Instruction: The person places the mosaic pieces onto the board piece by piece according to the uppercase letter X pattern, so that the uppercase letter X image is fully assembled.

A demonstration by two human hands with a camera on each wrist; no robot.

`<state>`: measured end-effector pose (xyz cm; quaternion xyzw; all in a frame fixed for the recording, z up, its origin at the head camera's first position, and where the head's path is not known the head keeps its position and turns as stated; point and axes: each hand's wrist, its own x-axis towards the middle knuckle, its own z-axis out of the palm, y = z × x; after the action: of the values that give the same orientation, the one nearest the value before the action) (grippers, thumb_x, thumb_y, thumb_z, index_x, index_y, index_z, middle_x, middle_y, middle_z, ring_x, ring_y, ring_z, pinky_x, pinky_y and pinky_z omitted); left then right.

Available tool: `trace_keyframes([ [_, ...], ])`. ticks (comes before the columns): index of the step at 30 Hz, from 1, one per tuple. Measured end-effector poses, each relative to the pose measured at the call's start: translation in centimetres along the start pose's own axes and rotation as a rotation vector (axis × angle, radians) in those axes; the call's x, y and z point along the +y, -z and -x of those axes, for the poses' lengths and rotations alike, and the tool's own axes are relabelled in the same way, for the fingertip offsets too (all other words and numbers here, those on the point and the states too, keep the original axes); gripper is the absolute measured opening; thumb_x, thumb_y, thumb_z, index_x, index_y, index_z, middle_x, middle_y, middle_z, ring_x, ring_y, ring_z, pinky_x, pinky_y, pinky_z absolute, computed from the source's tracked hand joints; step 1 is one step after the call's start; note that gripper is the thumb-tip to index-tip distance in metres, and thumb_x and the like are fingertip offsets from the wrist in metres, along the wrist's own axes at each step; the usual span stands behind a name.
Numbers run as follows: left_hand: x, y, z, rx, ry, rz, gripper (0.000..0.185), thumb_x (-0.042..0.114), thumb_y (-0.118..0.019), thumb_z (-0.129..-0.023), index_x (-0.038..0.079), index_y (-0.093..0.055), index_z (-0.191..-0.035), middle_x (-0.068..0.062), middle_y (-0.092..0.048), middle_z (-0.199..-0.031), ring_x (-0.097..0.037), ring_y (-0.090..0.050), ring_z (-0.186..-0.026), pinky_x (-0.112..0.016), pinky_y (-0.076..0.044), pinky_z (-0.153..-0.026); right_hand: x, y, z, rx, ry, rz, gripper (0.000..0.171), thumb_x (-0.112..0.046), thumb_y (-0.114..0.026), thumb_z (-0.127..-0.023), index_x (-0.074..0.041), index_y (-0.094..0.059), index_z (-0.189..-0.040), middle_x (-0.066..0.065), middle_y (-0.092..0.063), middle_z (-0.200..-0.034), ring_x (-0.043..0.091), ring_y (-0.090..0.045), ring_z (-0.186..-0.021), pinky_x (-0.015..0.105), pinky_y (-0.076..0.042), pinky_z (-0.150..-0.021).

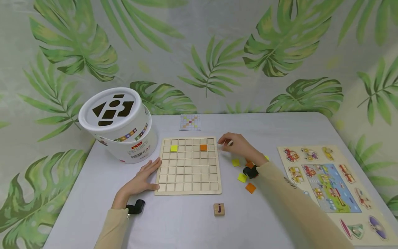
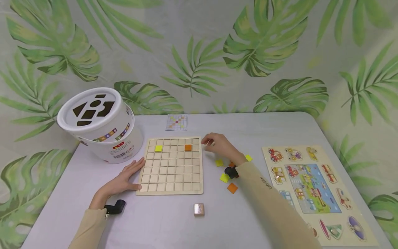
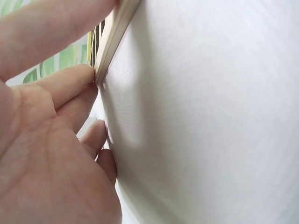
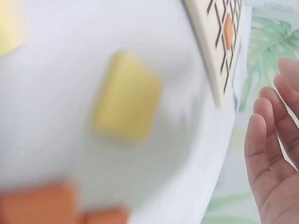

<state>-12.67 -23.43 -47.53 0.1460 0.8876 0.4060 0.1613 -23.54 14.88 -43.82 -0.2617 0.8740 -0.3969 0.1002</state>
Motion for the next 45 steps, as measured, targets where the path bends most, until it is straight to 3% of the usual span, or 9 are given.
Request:
trace_keyframes([
  [10,-0.2,0.0,0.0,-0.001,-0.008,0.01,0.091,0.013,-0.074,-0.069,0.011,-0.022,-0.144,0.0,-0.009,-0.15,-0.03,0.005,-0.135,-0.058,-0.002,-0.102,2.1,0.8,4.9,-0.069,-0.053,0.018,0.023,-0.001,-0.066,-0.078,-0.005,-0.064,-0.1,0.005,-0.061,-0.094,0.021,-0.054,-0.085,0.034,-0.047,-0.073],
  [18,-0.2,-0.1,0.0,-0.002,-0.001,0.019,0.091,0.013,-0.074,-0.069,0.011,-0.022,-0.144,0.002,-0.009,-0.15,-0.029,0.004,-0.135,-0.058,-0.002,-0.102,2.7,0.2,5.9,-0.082,-0.016,0.098,0.024,0.003,-0.068,-0.073,-0.007,-0.064,-0.095,0.002,-0.06,-0.094,0.02,-0.052,-0.083,0.03,-0.047,-0.071],
  [28,0.0,-0.1,0.0,0.002,0.0,0.023,0.09,0.011,-0.074,-0.069,0.011,-0.022,-0.143,0.001,-0.009,-0.15,-0.029,0.005,-0.135,-0.058,-0.002,-0.102,2.7,-0.2,5.4,-0.083,0.047,0.215,0.024,0.005,-0.069,-0.071,-0.008,-0.062,-0.09,0.0,-0.057,-0.088,0.016,-0.05,-0.078,0.026,-0.047,-0.068],
  [35,0.1,-0.1,0.2,0.003,-0.007,0.018,0.09,0.01,-0.073,-0.069,0.01,-0.022,-0.143,0.0,-0.009,-0.15,-0.03,0.004,-0.135,-0.058,-0.003,-0.102,1.8,-0.6,4.3,-0.022,0.067,0.153,0.026,0.001,-0.07,-0.073,-0.008,-0.062,-0.095,0.0,-0.058,-0.092,0.016,-0.052,-0.083,0.026,-0.048,-0.068],
  [45,0.1,0.1,0.4,0.002,-0.017,0.035,0.09,0.01,-0.073,-0.069,0.011,-0.021,-0.144,0.0,-0.009,-0.15,-0.028,0.002,-0.135,-0.058,-0.002,-0.101,-1.9,-2.9,-0.2,0.008,0.136,0.094,0.023,-0.001,-0.068,-0.074,-0.008,-0.064,-0.096,-0.001,-0.058,-0.093,0.017,-0.053,-0.086,0.026,-0.047,-0.065],
])
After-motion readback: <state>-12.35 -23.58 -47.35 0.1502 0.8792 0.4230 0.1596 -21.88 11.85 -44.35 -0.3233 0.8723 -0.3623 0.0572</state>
